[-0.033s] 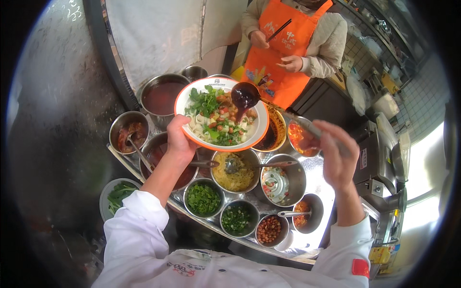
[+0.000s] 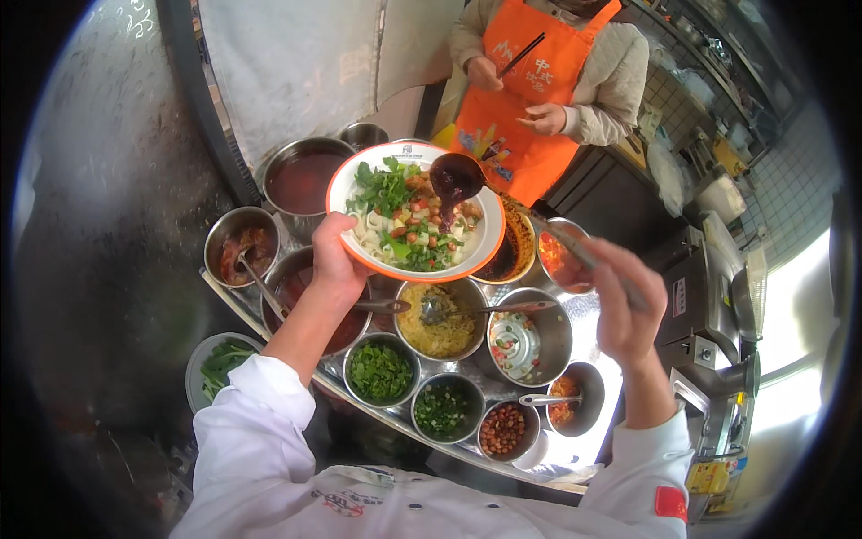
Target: The person assembles two bowls of noodles by adding greens, chopped vegetables, and various sauces from a condiment station. They then move to a cutting board and add chopped garlic to one bowl using a cleaver.
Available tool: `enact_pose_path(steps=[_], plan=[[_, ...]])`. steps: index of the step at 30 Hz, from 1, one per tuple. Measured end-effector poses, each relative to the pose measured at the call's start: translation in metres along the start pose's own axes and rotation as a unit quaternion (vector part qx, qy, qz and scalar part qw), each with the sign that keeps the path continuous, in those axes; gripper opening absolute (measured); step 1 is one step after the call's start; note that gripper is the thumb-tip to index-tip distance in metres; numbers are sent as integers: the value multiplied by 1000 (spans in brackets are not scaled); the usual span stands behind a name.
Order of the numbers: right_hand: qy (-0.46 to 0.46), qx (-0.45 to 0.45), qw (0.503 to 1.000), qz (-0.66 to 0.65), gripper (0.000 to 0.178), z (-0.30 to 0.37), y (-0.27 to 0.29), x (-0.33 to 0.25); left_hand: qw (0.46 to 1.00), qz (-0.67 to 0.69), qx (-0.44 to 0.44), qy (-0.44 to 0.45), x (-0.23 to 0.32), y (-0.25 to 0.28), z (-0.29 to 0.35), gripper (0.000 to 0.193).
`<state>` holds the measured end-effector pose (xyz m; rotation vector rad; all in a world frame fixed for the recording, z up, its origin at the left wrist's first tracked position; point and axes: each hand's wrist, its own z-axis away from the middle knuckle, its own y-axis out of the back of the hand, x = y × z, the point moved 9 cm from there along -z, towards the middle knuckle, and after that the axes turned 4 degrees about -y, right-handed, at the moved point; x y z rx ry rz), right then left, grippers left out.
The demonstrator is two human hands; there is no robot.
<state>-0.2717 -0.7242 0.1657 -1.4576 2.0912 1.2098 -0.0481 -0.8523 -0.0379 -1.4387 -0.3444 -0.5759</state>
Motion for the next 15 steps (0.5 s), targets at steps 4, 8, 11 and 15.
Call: enact_pose_path(steps=[4,8,11,15], plan=[[121,-15,980,157,31,28,-17,-22,1000,14,-13,-12,11,-11,2,50],[180,-5,967,181,36,49,-34,-29,1000,9,-7,-11,23,-18,7,52],[193,18,962,190,28,61,-44,-23,1000,8,-5,-21,33,-22,11,53],[216,44,957,187,24,74,-54,-15,999,18,-24,-21,40,-29,18,55]])
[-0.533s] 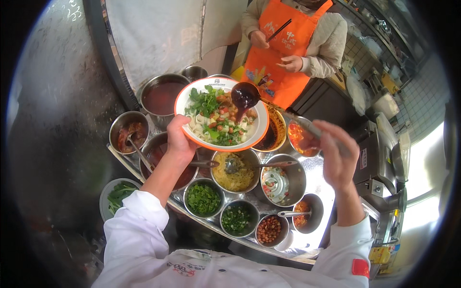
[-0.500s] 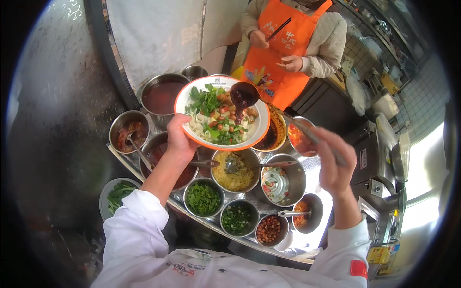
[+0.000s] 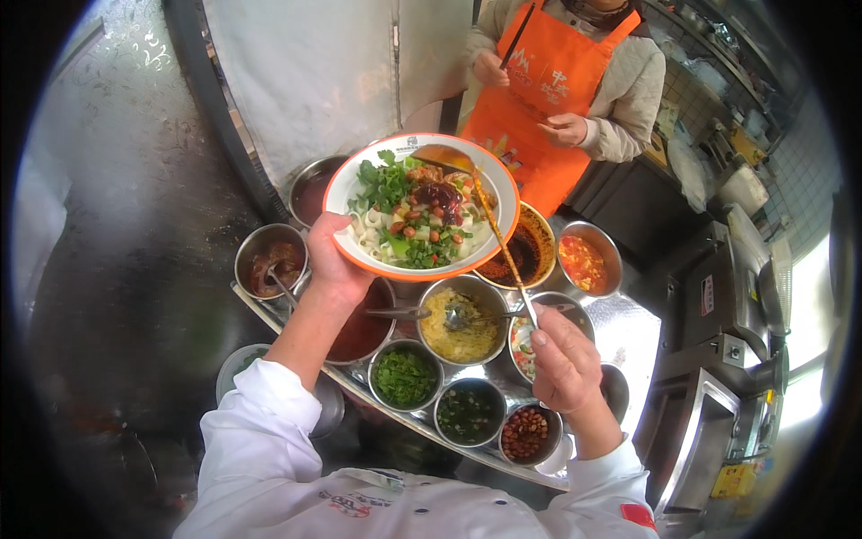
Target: The person assembles two bowls of noodles by adding greens, chopped vegetables, and various sauces from a condiment station. They then move to a cutting board and add chopped garlic to one bowl using a cleaver.
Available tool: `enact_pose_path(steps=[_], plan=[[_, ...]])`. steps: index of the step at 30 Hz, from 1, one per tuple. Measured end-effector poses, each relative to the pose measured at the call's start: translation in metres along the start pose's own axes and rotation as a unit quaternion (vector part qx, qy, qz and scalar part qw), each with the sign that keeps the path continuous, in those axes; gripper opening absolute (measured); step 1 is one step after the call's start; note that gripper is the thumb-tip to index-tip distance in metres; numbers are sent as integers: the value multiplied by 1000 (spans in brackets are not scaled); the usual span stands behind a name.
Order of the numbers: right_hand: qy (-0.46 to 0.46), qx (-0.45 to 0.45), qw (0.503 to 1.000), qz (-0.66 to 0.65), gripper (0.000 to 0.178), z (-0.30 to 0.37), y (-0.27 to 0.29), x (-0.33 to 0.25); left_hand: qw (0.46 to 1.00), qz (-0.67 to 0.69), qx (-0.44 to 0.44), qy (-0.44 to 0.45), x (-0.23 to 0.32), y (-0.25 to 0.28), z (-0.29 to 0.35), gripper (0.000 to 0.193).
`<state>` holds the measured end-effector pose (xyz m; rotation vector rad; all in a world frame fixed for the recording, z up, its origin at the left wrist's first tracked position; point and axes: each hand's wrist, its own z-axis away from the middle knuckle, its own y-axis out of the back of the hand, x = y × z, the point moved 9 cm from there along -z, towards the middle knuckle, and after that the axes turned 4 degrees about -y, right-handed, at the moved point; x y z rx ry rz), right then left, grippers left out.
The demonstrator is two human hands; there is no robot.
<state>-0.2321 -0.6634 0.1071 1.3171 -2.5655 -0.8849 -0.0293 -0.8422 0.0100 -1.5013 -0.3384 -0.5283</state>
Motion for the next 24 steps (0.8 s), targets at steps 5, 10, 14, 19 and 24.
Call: enact_pose_path(steps=[5,10,14,19,24], plan=[[9,17,999,-28,26,6,-10,2,1000,8,-13,-4,4,-5,3,57],[-14,40,998,-37,30,19,-19,12,1000,-8,-17,-19,8,-2,6,60],[-148,120,964,-183,29,27,-16,36,1000,5,8,5,4,16,5,55],[-512,329,543,-579,29,59,-32,118,1000,-15,21,3,4,40,-8,53],[-531,309,614,-495,30,70,4,166,999,-5,50,-12,24,62,-7,51]])
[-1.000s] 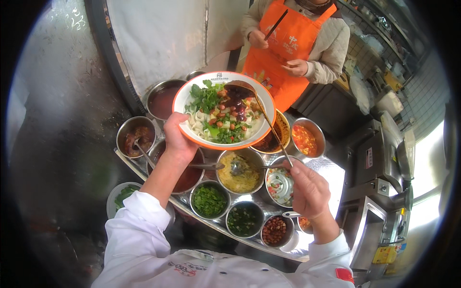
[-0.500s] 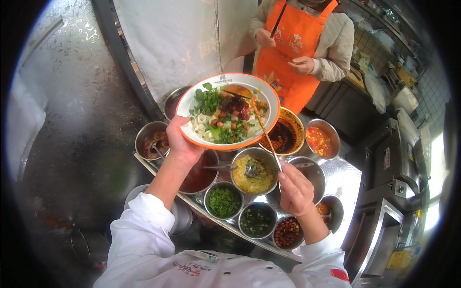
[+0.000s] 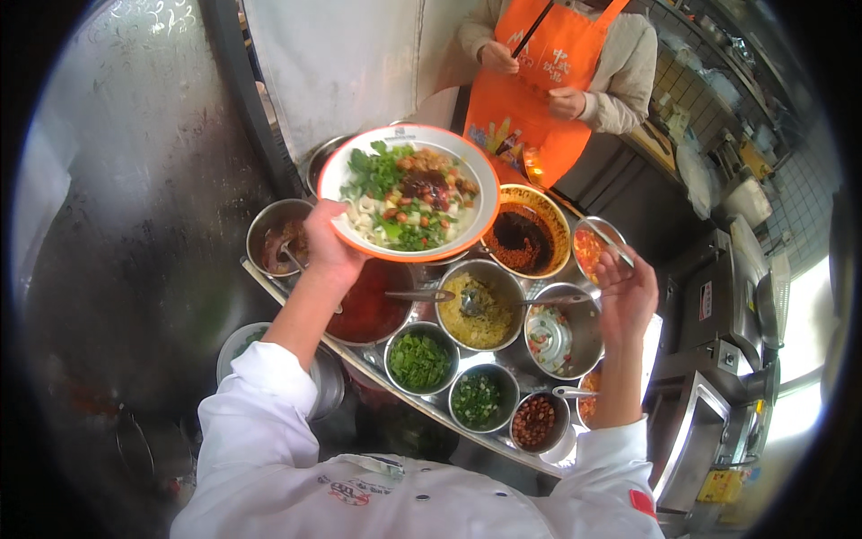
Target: The person assembles two bowls of noodles by adding greens, chopped vegetables, and various sauces from a condiment station. They then move to a cutting board and add chopped garlic to one bowl using a cleaver.
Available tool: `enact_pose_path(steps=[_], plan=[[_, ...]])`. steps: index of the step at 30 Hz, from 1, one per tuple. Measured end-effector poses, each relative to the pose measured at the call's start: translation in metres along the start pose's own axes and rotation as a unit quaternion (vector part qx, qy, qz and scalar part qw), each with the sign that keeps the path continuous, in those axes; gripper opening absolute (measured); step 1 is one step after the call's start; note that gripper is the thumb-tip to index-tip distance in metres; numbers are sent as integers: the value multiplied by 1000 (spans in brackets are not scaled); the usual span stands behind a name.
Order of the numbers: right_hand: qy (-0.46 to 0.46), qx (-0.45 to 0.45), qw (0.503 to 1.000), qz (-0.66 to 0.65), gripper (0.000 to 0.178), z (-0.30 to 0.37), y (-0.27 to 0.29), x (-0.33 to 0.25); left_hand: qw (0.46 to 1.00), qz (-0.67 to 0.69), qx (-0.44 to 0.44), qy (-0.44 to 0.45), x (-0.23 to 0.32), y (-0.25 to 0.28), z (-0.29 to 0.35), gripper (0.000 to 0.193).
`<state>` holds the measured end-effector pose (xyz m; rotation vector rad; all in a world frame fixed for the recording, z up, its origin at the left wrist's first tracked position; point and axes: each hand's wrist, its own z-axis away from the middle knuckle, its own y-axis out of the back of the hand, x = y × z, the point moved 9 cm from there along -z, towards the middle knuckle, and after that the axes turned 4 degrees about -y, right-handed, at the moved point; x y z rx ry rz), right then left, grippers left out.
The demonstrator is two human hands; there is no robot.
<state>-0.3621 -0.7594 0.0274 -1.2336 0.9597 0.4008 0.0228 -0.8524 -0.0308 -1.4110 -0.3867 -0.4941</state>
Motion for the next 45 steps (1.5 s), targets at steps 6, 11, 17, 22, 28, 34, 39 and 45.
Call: enact_pose_path(steps=[6,11,17,22,28,34,39,45], plan=[[-35,-72,944,320,32,-40,23,33,992,-37,39,-112,62,28,15,50],[246,155,645,706,33,-26,-19,-38,982,-81,58,-163,103,54,34,56],[-7,-197,702,685,41,-25,-69,143,979,-65,77,-176,119,81,38,58],[-72,-138,913,378,26,-54,-102,186,978,-63,72,-185,125,94,39,59],[-125,-82,930,335,24,-41,-105,170,977,-68,85,-183,126,98,38,57],[-97,-85,957,260,24,-43,-88,121,974,-80,95,-188,122,99,30,53],[-101,-74,958,259,26,-37,-100,99,980,-62,93,-167,111,97,23,56],[-71,-100,953,278,26,-27,-137,61,982,-51,95,-152,101,92,20,53]])
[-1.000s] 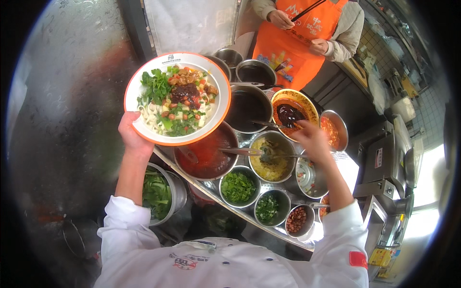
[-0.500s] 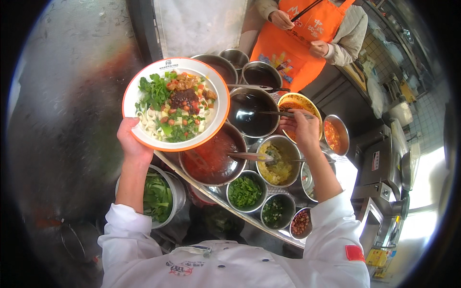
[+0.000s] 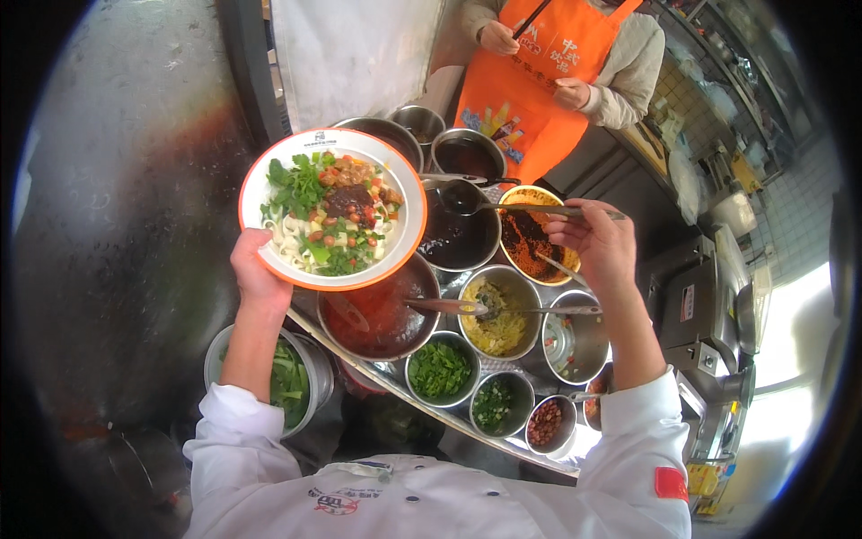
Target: The person assembles two bowls of noodles by adding greens, chopped vegetables, and various sauces from a condiment station. They then move to a cutting board and add chopped garlic to one bowl using a cleaver.
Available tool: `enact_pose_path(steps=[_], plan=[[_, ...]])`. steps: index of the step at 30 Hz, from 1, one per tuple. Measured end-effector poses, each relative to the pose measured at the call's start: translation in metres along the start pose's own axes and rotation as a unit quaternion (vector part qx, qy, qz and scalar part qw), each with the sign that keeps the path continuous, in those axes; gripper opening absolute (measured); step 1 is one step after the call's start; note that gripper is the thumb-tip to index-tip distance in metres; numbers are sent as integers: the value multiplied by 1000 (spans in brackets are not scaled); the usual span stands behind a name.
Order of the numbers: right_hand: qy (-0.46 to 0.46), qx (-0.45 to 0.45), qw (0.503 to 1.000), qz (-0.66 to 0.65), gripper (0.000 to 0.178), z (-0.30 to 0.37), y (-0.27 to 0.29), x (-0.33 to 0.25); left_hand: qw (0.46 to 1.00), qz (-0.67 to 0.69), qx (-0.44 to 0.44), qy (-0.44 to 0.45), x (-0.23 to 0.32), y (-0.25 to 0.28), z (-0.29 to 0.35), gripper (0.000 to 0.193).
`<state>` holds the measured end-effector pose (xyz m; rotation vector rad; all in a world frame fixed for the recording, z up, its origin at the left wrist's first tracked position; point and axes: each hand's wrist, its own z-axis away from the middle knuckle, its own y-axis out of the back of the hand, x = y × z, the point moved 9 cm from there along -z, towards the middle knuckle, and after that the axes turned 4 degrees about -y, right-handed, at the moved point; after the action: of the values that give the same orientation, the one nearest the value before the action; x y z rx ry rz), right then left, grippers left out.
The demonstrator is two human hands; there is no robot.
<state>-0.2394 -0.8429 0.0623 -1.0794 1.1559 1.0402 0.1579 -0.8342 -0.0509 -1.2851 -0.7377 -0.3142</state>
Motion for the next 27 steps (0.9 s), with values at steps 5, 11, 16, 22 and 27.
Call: enact_pose_path(steps=[5,11,16,22,27], plan=[[24,-28,999,28,26,16,-24,-40,1000,17,7,23,-18,-11,2,48],[73,-45,995,44,27,41,-52,-56,997,25,-20,66,-38,-43,2,51],[224,-110,961,118,28,72,-63,-65,995,35,-19,92,-39,-56,5,53],[85,-16,993,-77,26,48,-18,-30,993,63,-39,87,-35,-53,-7,51],[31,101,985,-134,25,38,37,4,997,49,-47,38,-20,-46,-19,52]])
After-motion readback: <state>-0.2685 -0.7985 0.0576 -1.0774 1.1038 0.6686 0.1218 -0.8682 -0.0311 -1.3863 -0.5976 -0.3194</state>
